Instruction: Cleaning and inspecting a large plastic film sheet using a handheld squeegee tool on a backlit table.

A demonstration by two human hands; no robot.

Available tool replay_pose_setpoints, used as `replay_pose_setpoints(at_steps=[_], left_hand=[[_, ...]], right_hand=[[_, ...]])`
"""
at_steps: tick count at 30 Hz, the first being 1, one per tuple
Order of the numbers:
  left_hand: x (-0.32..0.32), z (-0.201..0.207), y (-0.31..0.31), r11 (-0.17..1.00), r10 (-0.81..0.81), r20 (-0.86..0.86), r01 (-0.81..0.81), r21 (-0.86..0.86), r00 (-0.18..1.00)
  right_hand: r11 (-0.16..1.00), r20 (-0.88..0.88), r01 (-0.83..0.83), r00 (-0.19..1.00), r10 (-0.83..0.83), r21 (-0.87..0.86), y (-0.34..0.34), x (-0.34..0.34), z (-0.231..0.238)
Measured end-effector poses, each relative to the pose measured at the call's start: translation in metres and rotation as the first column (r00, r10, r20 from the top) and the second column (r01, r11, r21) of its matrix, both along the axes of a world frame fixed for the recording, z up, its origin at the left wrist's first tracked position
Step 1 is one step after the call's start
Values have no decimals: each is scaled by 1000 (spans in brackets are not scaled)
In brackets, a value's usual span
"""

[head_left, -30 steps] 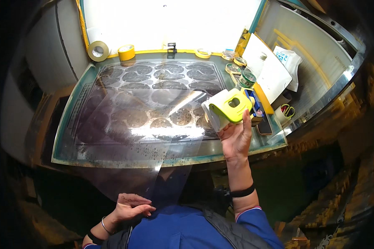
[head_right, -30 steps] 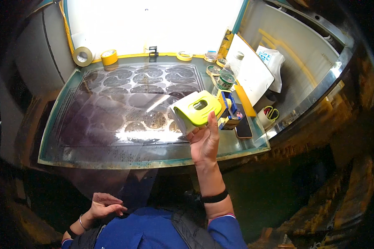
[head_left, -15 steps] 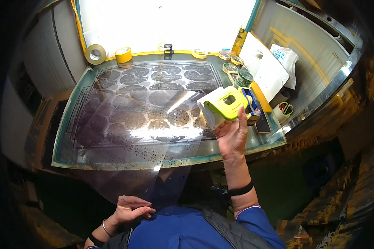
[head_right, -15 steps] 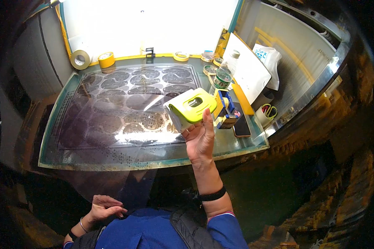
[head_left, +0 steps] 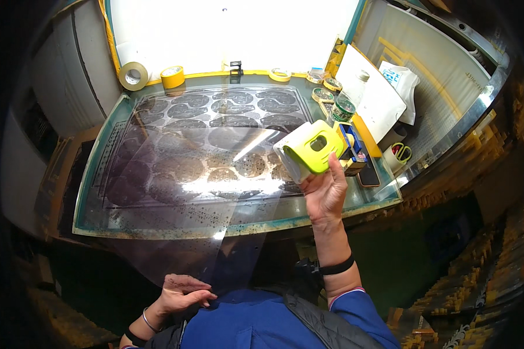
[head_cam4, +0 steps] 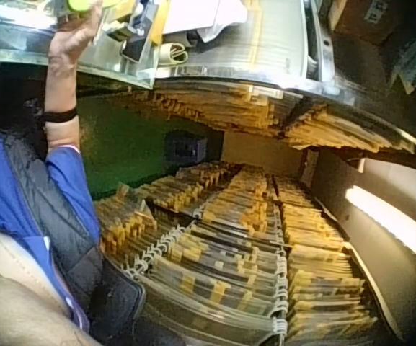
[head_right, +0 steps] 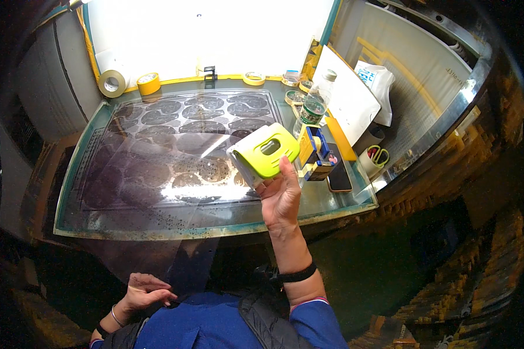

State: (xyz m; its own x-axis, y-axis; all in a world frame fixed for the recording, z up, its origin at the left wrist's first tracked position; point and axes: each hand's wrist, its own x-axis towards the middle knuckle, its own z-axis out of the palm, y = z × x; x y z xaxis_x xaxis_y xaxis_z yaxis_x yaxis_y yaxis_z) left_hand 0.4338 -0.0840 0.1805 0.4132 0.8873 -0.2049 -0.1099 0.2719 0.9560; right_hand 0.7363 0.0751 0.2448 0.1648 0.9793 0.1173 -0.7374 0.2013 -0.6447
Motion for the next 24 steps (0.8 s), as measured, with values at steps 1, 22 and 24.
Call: replay_pose_setpoints(at_steps=[1,22,24], left_hand=[[0,1,1,1000,-11,-11,11,23,1000],[15,1,15,994,104,92,-100,-39,990],[17,1,16,995,102,100,-100,-28,990]], right_hand=[[1000,16,19,1000,-19,-3,0,1,-1],[979,-40,-198,980,197,-48,-38,-24,-32],[978,-47,-205,978,203,-44,-38,-24,-34]])
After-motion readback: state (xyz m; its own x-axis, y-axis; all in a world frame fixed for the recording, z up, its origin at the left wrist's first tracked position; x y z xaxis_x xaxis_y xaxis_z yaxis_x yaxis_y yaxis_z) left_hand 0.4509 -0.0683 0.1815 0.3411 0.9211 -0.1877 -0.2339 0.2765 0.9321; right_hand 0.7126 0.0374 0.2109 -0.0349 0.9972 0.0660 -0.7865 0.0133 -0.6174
